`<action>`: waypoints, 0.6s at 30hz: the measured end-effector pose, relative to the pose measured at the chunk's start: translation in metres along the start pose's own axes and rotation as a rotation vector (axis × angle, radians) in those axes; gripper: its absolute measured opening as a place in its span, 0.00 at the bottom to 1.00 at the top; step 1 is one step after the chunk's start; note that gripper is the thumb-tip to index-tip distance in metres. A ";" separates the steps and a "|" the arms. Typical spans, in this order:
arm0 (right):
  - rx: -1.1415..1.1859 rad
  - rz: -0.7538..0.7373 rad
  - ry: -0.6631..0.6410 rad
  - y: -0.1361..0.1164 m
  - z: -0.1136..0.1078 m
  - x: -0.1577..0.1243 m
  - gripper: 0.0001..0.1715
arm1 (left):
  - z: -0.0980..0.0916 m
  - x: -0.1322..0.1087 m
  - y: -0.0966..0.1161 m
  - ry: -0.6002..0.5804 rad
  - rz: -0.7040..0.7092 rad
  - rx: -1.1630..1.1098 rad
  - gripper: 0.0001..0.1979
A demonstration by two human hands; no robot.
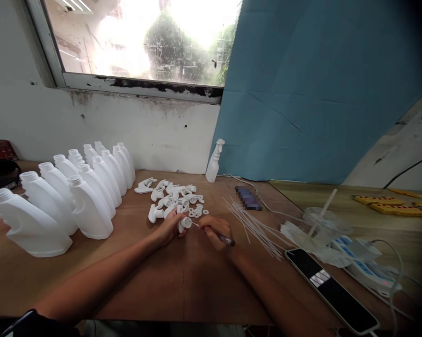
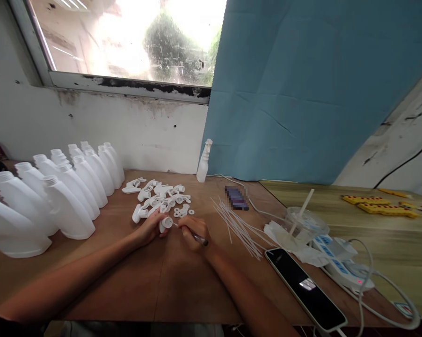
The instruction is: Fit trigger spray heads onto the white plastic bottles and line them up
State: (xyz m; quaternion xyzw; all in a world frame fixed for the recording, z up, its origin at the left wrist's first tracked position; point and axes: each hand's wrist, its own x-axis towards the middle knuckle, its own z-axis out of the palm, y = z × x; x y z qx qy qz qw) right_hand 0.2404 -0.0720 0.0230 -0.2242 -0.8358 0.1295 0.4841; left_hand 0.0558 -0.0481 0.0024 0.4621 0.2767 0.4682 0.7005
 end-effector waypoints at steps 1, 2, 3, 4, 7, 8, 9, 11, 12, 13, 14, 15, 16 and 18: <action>-0.006 -0.006 -0.003 0.001 0.000 0.000 0.10 | 0.000 0.000 0.000 -0.010 -0.001 0.006 0.12; -0.021 -0.021 -0.018 0.003 0.000 0.001 0.10 | 0.000 0.000 -0.001 -0.019 0.000 0.012 0.12; -0.044 -0.049 -0.044 0.004 -0.001 0.001 0.09 | -0.001 0.000 -0.002 -0.026 0.003 0.014 0.12; -0.072 -0.090 -0.078 0.006 -0.001 0.001 0.09 | -0.001 0.000 -0.003 -0.032 0.004 0.016 0.12; -0.162 -0.207 -0.165 0.010 -0.002 0.001 0.09 | -0.003 0.001 -0.006 -0.030 -0.001 0.032 0.12; -0.178 -0.224 -0.188 0.011 -0.001 0.000 0.10 | -0.004 0.002 -0.007 -0.028 -0.007 0.042 0.12; -0.182 -0.210 -0.200 0.010 -0.001 0.000 0.10 | -0.005 0.002 -0.008 -0.023 -0.011 0.051 0.12; -0.140 -0.082 -0.190 0.009 0.001 0.000 0.09 | -0.007 0.003 -0.009 -0.014 -0.020 0.055 0.12; -0.085 0.013 -0.169 0.007 0.002 -0.001 0.10 | -0.008 0.003 -0.009 -0.012 -0.029 0.052 0.12; -0.011 0.114 -0.143 0.006 0.003 -0.001 0.11 | -0.008 0.003 -0.009 -0.012 -0.042 0.049 0.12; 0.067 0.203 -0.118 0.005 0.005 -0.001 0.12 | -0.009 0.003 -0.009 -0.010 -0.056 0.046 0.12; 0.128 0.264 -0.097 0.004 0.006 -0.002 0.13 | -0.008 0.003 -0.008 0.000 -0.067 0.042 0.13; 0.155 0.286 -0.083 0.003 0.007 -0.002 0.13 | -0.008 0.003 -0.007 0.016 -0.075 0.039 0.13; 0.089 0.221 -0.065 0.002 0.010 -0.003 0.12 | -0.005 0.001 -0.004 0.048 -0.069 0.029 0.13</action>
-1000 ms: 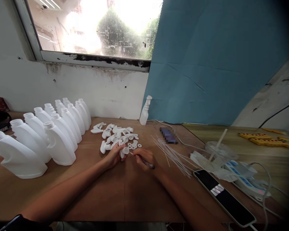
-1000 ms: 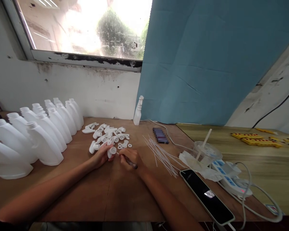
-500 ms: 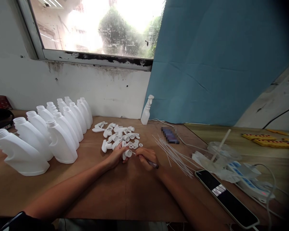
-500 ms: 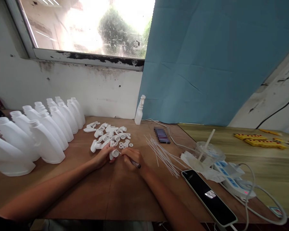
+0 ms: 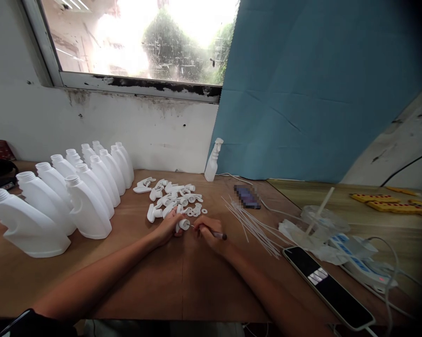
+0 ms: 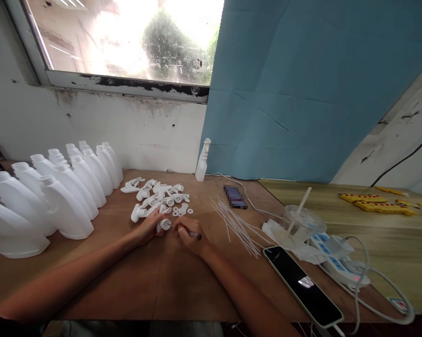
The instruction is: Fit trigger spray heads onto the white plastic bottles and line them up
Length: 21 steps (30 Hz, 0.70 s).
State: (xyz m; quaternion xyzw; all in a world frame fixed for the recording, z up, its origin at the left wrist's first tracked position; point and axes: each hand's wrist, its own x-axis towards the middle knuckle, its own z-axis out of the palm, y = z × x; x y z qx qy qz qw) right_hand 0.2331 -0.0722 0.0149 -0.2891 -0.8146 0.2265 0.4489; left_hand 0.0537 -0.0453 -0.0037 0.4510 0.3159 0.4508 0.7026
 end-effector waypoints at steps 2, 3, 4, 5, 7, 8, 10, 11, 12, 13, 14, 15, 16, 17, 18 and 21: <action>-0.138 -0.127 0.012 0.000 0.003 0.000 0.10 | 0.003 -0.001 0.002 0.005 0.029 -0.013 0.12; -0.191 -0.179 0.009 0.001 0.005 0.000 0.10 | 0.004 -0.002 0.003 -0.003 0.045 -0.017 0.12; -0.227 -0.214 0.002 0.001 0.007 0.000 0.10 | 0.005 -0.002 0.003 -0.012 0.060 -0.017 0.11; -0.255 -0.231 -0.007 0.001 0.008 0.000 0.11 | 0.006 -0.002 0.004 -0.016 0.073 -0.016 0.11; -0.308 -0.250 -0.022 0.002 0.012 0.001 0.11 | 0.006 -0.002 0.003 -0.005 0.095 -0.012 0.09; -0.334 -0.259 -0.029 0.003 0.013 0.001 0.10 | 0.006 -0.002 0.003 0.002 0.103 -0.012 0.09; -0.347 -0.261 -0.035 0.002 0.013 0.001 0.10 | 0.004 -0.001 0.001 0.006 0.105 -0.018 0.09; -0.320 -0.243 -0.020 0.001 0.013 0.001 0.09 | 0.004 -0.002 0.000 -0.002 0.091 -0.020 0.10; -0.270 -0.205 0.006 0.000 0.011 0.001 0.09 | 0.003 -0.002 0.000 -0.015 0.066 -0.020 0.10; -0.205 -0.153 0.036 -0.002 0.010 0.001 0.10 | 0.002 -0.002 -0.001 -0.032 0.037 -0.017 0.11; -0.133 -0.096 0.064 -0.004 0.008 0.001 0.11 | 0.002 -0.003 -0.001 -0.049 0.008 -0.009 0.11; -0.065 -0.041 0.081 -0.005 0.006 0.002 0.11 | 0.002 -0.003 -0.001 -0.067 -0.014 0.005 0.11; 0.002 0.012 0.088 -0.007 0.004 0.002 0.11 | 0.002 -0.004 -0.001 -0.086 -0.027 0.020 0.11; 0.073 0.066 0.085 -0.008 0.003 0.003 0.11 | 0.002 -0.004 -0.001 -0.106 -0.031 0.033 0.10; 0.153 0.124 0.079 -0.009 0.002 0.003 0.11 | 0.002 -0.004 -0.001 -0.126 -0.031 0.043 0.10; 0.393 0.284 0.080 -0.010 0.004 0.004 0.11 | 0.001 -0.004 -0.002 -0.144 -0.037 0.029 0.08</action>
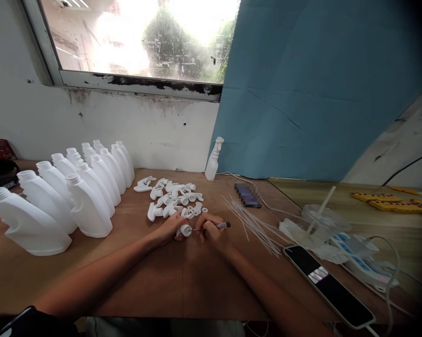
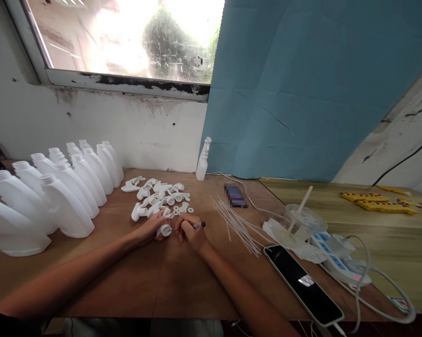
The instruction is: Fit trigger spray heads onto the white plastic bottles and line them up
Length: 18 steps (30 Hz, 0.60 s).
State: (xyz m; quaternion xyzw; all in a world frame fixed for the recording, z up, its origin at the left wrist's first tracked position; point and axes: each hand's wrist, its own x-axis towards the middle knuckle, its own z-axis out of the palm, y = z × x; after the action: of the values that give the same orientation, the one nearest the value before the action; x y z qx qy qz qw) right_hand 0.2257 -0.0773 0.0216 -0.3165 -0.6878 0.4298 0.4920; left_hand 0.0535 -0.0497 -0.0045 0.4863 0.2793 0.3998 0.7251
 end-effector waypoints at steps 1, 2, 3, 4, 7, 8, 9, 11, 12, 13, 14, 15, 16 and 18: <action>0.058 0.026 0.000 0.000 0.001 0.000 0.11 | -0.001 0.000 0.000 0.012 -0.009 -0.021 0.08; 0.099 0.035 -0.005 0.001 0.002 0.001 0.11 | -0.002 0.001 0.000 0.026 -0.017 -0.044 0.07; 0.131 0.034 -0.015 0.001 0.003 0.002 0.10 | -0.003 0.001 0.000 0.037 -0.024 -0.063 0.07; 0.155 0.030 -0.031 0.001 0.003 0.002 0.10 | -0.004 0.001 0.001 0.035 -0.036 -0.080 0.07; 0.112 -0.029 -0.094 0.001 0.004 0.004 0.12 | -0.007 0.002 0.004 -0.029 -0.094 -0.151 0.07; 0.031 -0.092 -0.103 0.001 0.003 0.004 0.12 | -0.007 0.002 0.005 -0.047 -0.121 -0.194 0.07; -0.082 -0.183 -0.107 0.001 0.002 0.005 0.11 | -0.007 0.002 0.006 -0.055 -0.147 -0.240 0.07; -0.353 -0.403 -0.137 0.002 0.000 0.006 0.12 | -0.008 0.003 0.007 -0.042 -0.179 -0.307 0.08; -0.472 -0.509 -0.166 0.002 -0.001 0.007 0.14 | -0.008 0.003 0.008 -0.029 -0.189 -0.324 0.08; -0.559 -0.596 -0.201 0.004 -0.002 0.009 0.16 | -0.008 0.003 0.008 -0.017 -0.194 -0.333 0.08; -0.606 -0.659 -0.225 0.005 -0.003 0.010 0.16 | -0.008 0.002 0.009 -0.004 -0.196 -0.338 0.08; -0.619 -0.693 -0.231 0.006 -0.004 0.011 0.16 | -0.007 0.002 0.009 0.008 -0.196 -0.339 0.08; -0.602 -0.700 -0.211 0.007 -0.005 0.011 0.16 | -0.007 0.001 0.010 0.014 -0.194 -0.337 0.09; -0.515 -0.636 -0.128 0.008 -0.008 0.010 0.15 | -0.005 -0.001 0.012 -0.009 -0.170 -0.315 0.12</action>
State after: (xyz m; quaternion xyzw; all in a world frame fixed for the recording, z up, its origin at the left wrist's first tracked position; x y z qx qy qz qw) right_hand 0.2297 -0.0630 0.0197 -0.1736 -0.8656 0.0894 0.4612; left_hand 0.0455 -0.0457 0.0049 0.3431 0.2503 0.3735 0.8247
